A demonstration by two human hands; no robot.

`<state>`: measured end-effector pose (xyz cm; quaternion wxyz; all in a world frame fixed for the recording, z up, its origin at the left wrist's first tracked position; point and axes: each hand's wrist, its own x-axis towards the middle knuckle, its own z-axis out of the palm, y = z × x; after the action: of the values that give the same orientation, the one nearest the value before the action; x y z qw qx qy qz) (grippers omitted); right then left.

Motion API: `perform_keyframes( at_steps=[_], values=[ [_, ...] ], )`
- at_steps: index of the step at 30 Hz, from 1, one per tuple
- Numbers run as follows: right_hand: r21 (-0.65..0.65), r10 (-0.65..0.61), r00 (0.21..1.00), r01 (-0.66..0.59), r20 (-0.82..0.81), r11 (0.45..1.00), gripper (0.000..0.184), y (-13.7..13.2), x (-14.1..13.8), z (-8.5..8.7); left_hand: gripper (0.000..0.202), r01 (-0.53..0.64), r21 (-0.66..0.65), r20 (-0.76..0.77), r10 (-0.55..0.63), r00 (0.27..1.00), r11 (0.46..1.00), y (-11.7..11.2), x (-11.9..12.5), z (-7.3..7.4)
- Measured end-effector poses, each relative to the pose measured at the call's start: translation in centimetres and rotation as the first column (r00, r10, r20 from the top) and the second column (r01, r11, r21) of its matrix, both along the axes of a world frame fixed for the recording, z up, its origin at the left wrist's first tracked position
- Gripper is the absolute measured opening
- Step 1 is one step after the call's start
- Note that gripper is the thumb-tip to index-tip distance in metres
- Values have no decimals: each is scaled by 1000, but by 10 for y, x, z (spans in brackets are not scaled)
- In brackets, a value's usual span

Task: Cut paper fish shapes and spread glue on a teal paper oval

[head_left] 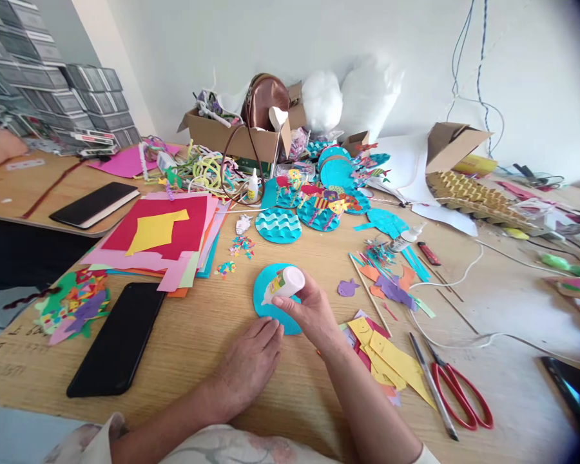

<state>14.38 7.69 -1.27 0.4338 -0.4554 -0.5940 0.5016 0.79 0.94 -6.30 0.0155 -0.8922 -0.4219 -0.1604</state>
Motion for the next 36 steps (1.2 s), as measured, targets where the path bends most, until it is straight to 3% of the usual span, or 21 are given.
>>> perform_keyframes(
  at_steps=[16,23,36],
  values=[
    [49,-29,974,19,224,999,25,3,-12,2,28,9,-17,20,-9,1000,1000,0,0,0],
    [73,6,983,-19,185,997,21,3,-16,3,27,-6,-18,29,6,1000,1000,-1,1,-1],
    [133,7,964,-44,266,990,14,5,-19,3,26,1,-38,-23,-1,1000,999,0,1,-2]
  ],
)
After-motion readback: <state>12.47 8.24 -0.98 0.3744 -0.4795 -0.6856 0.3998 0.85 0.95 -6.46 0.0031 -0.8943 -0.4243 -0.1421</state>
